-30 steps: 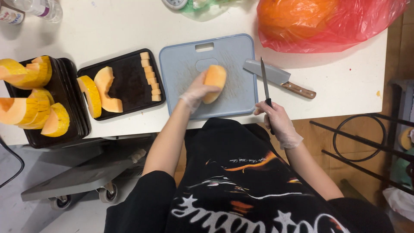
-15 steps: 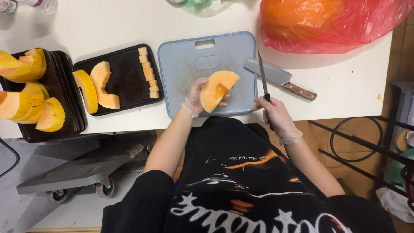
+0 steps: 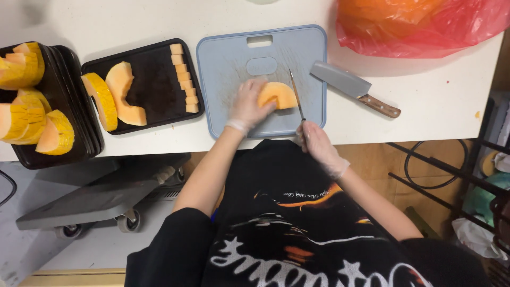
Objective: The person cuts rind off melon wedges and slices the flesh into cubes on a cutting board, then places the cubes onto a black tray. They repeat the process with additional wedges, adding cubes to the tray alongside previously cut pieces.
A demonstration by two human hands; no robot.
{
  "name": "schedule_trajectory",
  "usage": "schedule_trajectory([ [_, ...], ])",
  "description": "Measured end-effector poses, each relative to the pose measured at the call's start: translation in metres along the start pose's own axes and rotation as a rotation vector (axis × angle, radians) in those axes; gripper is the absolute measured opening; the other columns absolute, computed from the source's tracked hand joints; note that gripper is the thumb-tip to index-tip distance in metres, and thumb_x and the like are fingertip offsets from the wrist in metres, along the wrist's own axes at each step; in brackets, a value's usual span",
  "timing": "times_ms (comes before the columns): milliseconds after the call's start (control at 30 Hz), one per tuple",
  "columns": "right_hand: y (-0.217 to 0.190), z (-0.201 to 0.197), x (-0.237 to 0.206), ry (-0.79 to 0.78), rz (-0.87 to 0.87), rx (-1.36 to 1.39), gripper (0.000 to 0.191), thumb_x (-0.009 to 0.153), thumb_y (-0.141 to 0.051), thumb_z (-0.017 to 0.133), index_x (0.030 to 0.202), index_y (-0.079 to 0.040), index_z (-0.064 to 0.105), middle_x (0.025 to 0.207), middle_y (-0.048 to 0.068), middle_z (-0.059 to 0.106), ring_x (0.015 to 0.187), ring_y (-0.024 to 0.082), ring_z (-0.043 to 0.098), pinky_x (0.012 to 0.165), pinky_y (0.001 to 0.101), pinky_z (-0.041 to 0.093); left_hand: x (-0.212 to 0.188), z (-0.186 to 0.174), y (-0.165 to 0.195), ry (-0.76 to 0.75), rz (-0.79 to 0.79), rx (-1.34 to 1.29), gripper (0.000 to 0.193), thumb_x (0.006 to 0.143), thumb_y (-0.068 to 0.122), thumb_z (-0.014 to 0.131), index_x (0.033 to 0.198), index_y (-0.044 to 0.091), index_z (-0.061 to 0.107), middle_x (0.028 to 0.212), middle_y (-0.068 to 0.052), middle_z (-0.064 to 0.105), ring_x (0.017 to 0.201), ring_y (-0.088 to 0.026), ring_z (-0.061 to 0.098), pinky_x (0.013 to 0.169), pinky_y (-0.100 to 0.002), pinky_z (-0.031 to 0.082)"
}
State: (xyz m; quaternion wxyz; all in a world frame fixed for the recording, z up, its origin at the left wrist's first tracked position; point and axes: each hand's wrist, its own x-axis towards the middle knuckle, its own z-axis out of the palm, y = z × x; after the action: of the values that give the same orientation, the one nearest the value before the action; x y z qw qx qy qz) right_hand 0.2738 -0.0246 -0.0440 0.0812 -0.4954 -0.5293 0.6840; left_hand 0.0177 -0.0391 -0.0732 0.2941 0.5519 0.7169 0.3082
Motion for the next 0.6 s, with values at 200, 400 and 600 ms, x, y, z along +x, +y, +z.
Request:
schedule_trajectory([
  [200, 0.016, 0.043, -0.002, 0.092, 0.172, 0.051, 0.040, 0.107, -0.040, 0.038, 0.100, -0.006, 0.057, 0.071, 0.003, 0.053, 0.054, 0.014, 0.051, 0.052, 0.0289, 0.045, -0.018, -0.002, -0.024, -0.049, 0.145, 0.174, 0.090, 0.077, 0.041, 0.086, 0.153, 0.016, 0.044, 0.136, -0.012, 0.053, 0.123, -0.035, 0.050, 0.106, -0.048, 0.041],
  [400, 0.018, 0.064, 0.003, 0.247, 0.062, -0.143, 0.043, 0.110, -0.037, 0.040, 0.096, -0.001, 0.059, 0.072, 0.006, 0.060, 0.065, 0.016, 0.056, 0.065, 0.0328, 0.050, -0.024, 0.007, -0.044, -0.052, 0.220, 0.168, 0.098, 0.076, 0.044, 0.088, 0.157, 0.018, 0.039, 0.134, -0.007, 0.054, 0.119, -0.031, 0.053, 0.104, -0.046, 0.041],
  [600, 0.013, 0.070, -0.002, 0.295, 0.103, -0.143, 0.041, 0.110, -0.035, 0.041, 0.096, -0.001, 0.060, 0.071, 0.007, 0.060, 0.065, 0.016, 0.056, 0.065, 0.0331, 0.049, -0.021, 0.010, -0.046, -0.006, 0.243, 0.123, 0.099, 0.075, 0.044, 0.088, 0.156, 0.017, 0.040, 0.136, -0.007, 0.055, 0.120, -0.031, 0.053, 0.103, -0.046, 0.042],
])
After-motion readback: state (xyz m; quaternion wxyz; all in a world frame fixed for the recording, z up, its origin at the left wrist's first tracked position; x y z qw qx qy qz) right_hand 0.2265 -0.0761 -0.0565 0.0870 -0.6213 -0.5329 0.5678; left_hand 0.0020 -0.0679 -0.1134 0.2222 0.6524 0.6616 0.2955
